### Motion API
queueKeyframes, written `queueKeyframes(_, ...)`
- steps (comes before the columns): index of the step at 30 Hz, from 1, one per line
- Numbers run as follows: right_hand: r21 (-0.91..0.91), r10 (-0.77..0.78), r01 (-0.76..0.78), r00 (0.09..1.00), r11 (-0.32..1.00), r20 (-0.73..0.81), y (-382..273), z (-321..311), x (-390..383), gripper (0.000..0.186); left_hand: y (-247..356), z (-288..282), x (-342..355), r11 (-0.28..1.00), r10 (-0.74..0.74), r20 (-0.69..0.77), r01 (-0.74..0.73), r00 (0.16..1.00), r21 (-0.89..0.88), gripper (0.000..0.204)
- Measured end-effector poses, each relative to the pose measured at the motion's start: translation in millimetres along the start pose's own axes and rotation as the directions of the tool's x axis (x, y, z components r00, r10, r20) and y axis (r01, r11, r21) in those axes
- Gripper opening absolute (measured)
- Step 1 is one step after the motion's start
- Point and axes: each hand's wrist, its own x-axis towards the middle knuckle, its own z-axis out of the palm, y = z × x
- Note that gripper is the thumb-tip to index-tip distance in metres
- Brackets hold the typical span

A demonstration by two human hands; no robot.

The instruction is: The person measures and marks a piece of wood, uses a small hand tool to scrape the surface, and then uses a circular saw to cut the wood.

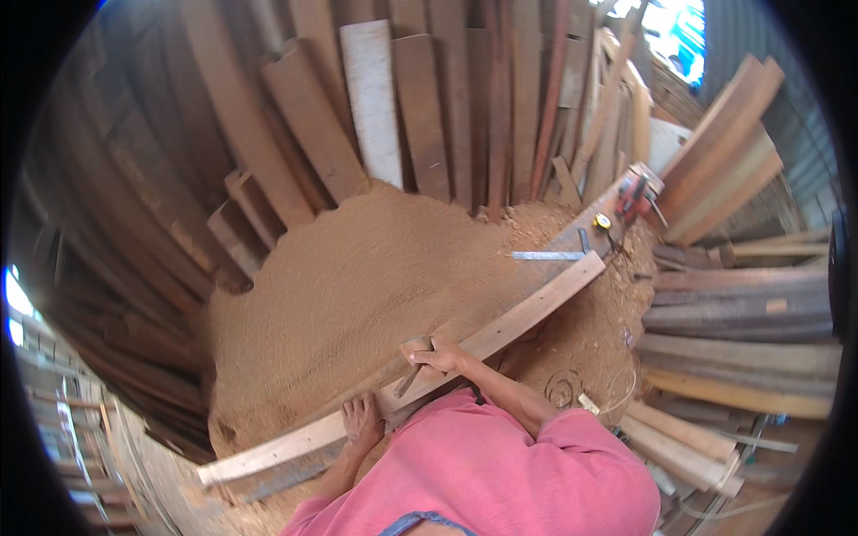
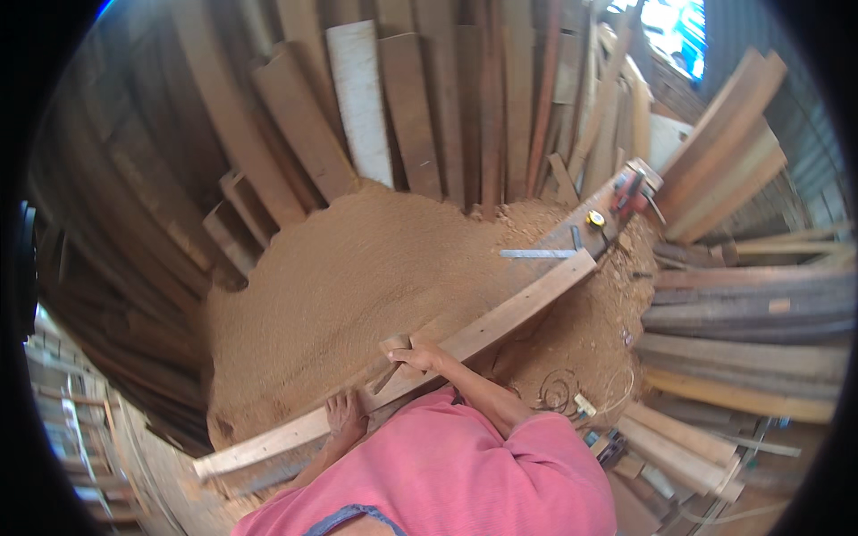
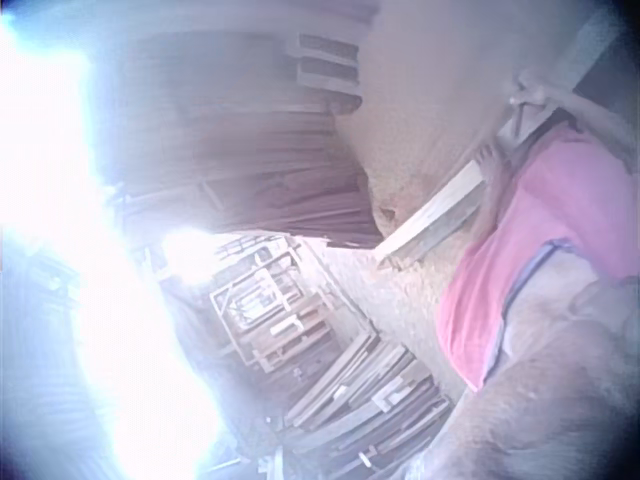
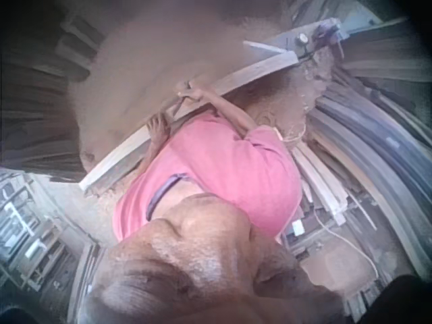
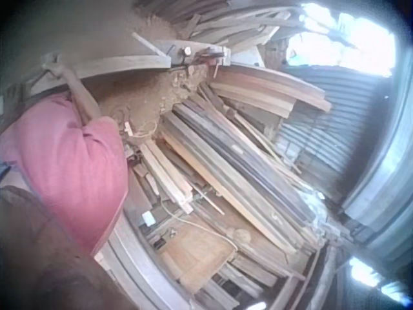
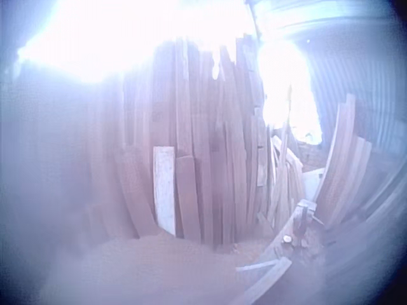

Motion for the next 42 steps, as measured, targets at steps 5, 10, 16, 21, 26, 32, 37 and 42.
queueKeyframes(5,0.445,0.017,0.16,0.93,0.881,-0.367,30,34,-13,0.031,-36,-31,20,0.997,0.026,0.342,-0.047,0.939,0.055,0.09)
queueKeyframes(10,0.406,0.145,0.101,0.834,0.908,-0.533,52,39,-5,0.027,-52,-33,37,0.992,0.125,0.441,-0.108,0.889,-0.064,0.097)
queueKeyframes(16,0.29,0.16,0.036,0.767,0.956,-0.621,44,34,8,0.027,-48,-49,48,0.987,0.156,0.517,-0.154,0.842,-0.046,0.1)
queueKeyframes(21,0.16,0.091,-0.004,0.834,0.987,-0.544,22,62,22,0.029,-51,-44,41,0.987,0.123,0.517,-0.16,0.847,0.027,0.096)
queueKeyframes(26,0.185,0.08,0.026,0.838,0.982,-0.54,41,85,30,0.041,-50,-32,31,0.982,0.19,0.382,-0.174,0.904,-0.077,0.091)
queueKeyframes(32,-0.286,-0.026,-0.096,0.918,0.953,-0.395,-28,102,36,0.049,-93,44,19,0.942,0.294,-0.293,-0.224,0.91,0.249,0.084)
queueKeyframes(37,-0.19,0.094,-0.206,0.875,0.96,-0.475,22,90,48,0.053,-49,-27,39,0.988,0.152,0.427,-0.14,0.891,-0.061,0.075)
queueKeyframes(42,-0.284,0.181,-0.308,0.9,0.908,-0.397,34,73,48,0.052,-47,-31,32,0.97,0.244,0.382,-0.215,0.891,-0.117,0.066)
